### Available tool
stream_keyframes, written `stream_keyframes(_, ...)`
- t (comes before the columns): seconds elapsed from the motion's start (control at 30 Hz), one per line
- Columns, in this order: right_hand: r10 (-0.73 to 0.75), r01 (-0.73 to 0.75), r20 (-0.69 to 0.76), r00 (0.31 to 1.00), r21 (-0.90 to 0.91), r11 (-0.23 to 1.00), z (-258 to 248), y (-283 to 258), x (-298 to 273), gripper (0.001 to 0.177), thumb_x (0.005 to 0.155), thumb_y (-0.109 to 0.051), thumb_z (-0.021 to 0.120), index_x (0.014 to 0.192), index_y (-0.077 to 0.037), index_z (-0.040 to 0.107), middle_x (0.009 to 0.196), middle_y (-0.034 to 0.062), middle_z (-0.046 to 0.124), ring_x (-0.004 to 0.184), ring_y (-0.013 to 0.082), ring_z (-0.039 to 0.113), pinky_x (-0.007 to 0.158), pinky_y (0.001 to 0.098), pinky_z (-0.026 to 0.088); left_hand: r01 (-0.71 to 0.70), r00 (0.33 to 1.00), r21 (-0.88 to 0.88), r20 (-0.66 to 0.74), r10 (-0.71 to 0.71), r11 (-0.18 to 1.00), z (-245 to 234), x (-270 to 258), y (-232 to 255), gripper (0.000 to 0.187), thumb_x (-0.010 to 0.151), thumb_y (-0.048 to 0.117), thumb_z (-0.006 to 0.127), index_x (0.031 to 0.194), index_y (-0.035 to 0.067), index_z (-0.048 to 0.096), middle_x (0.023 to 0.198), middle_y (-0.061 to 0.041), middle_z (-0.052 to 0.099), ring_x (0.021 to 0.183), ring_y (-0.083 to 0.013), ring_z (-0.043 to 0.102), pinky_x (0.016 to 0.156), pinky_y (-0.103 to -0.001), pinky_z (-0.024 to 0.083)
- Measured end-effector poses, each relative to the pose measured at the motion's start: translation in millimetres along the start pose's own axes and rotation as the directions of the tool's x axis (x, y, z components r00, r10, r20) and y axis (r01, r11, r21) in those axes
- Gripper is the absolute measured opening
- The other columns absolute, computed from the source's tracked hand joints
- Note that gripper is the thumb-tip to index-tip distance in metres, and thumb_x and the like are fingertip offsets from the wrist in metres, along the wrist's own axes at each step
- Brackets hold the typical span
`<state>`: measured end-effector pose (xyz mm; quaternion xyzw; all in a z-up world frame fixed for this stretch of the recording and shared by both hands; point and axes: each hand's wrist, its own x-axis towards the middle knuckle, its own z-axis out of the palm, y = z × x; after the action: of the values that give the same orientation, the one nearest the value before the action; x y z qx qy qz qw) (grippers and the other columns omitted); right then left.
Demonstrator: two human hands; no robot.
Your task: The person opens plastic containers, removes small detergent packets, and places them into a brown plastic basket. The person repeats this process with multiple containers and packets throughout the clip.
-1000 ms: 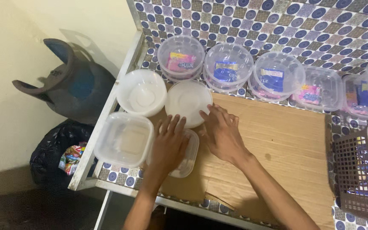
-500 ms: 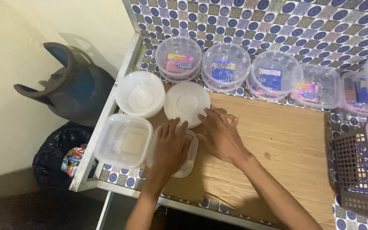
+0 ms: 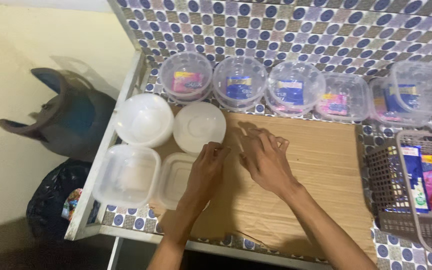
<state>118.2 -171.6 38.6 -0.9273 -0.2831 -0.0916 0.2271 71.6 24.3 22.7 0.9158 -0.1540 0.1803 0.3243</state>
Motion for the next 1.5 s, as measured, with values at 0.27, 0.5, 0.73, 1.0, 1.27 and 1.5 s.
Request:
stream_keyframes(0.27,0.042,-0.07,-0.116,0.992,-0.251,0.966,-54,48,-22,0.038,0.091,-0.027,0.069,0.117,-0.001,0.062,0.122,0.0162,0.054,0.113,0.0326,0.049,0.09,0.054,0.033,-0.224,0.974,0.053,-0.022,0.225,0.973,55,51,35,0.039,0.081,-0.008,0.061,0.118,0.004,0.066,0.118,-0.014,0.06,0.112,-0.0352,0.062,0.091,-0.047,0.054)
stream_keyframes(0.5,0.176,-0.228,-0.185,0.967,-0.313,0.922,-116,89,-50,0.027,0.09,-0.025,0.071,0.103,-0.004,0.061,0.112,0.0146,0.056,0.108,0.0332,0.052,0.087,0.0555,0.036,-0.408,0.913,0.041,0.03,0.408,0.912,101,100,89,0.029,0.085,0.011,0.07,0.112,0.004,0.064,0.12,-0.018,0.058,0.111,-0.0352,0.06,0.097,-0.049,0.049)
stream_keyframes(0.73,0.237,-0.312,-0.242,0.941,-0.343,0.886,-157,133,-70,0.038,0.082,-0.018,0.076,0.113,-0.003,0.059,0.112,0.0158,0.056,0.107,0.0356,0.054,0.087,0.0563,0.038,-0.412,0.9,-0.153,0.082,0.427,0.898,138,142,139,0.04,0.092,0.01,0.067,0.131,0.004,0.062,0.121,-0.015,0.057,0.114,-0.0326,0.058,0.094,-0.043,0.051)
stream_keyframes(1.0,0.319,-0.408,-0.301,0.899,-0.307,0.86,-187,177,-68,0.06,0.074,-0.013,0.078,0.128,-0.002,0.055,0.115,0.0214,0.055,0.107,0.0407,0.056,0.086,0.0539,0.041,-0.444,0.868,-0.202,0.145,0.475,0.873,177,180,176,0.064,0.093,0.016,0.067,0.15,0.0,0.043,0.121,-0.018,0.059,0.113,-0.0355,0.057,0.096,-0.046,0.05)
stream_keyframes(1.27,0.405,-0.496,-0.305,0.862,-0.346,0.797,-188,217,-65,0.052,0.074,-0.008,0.074,0.123,-0.002,0.057,0.109,0.021,0.057,0.103,0.0398,0.06,0.086,0.0512,0.048,-0.252,0.913,-0.379,0.213,0.349,0.89,215,192,187,0.069,0.102,0.022,0.059,0.158,-0.003,0.027,0.137,-0.029,0.057,0.127,-0.0465,0.052,0.114,-0.054,0.037)
stream_keyframes(1.5,0.363,-0.459,-0.299,0.882,-0.38,0.803,-185,240,-60,0.036,0.076,-0.007,0.075,0.11,-0.004,0.062,0.103,0.0167,0.06,0.099,0.0372,0.062,0.085,0.0485,0.05,-0.193,0.92,-0.462,0.222,0.323,0.866,229,201,189,0.057,0.105,0.023,0.056,0.153,-0.002,0.036,0.148,-0.03,0.05,0.139,-0.0462,0.048,0.118,-0.052,0.036)
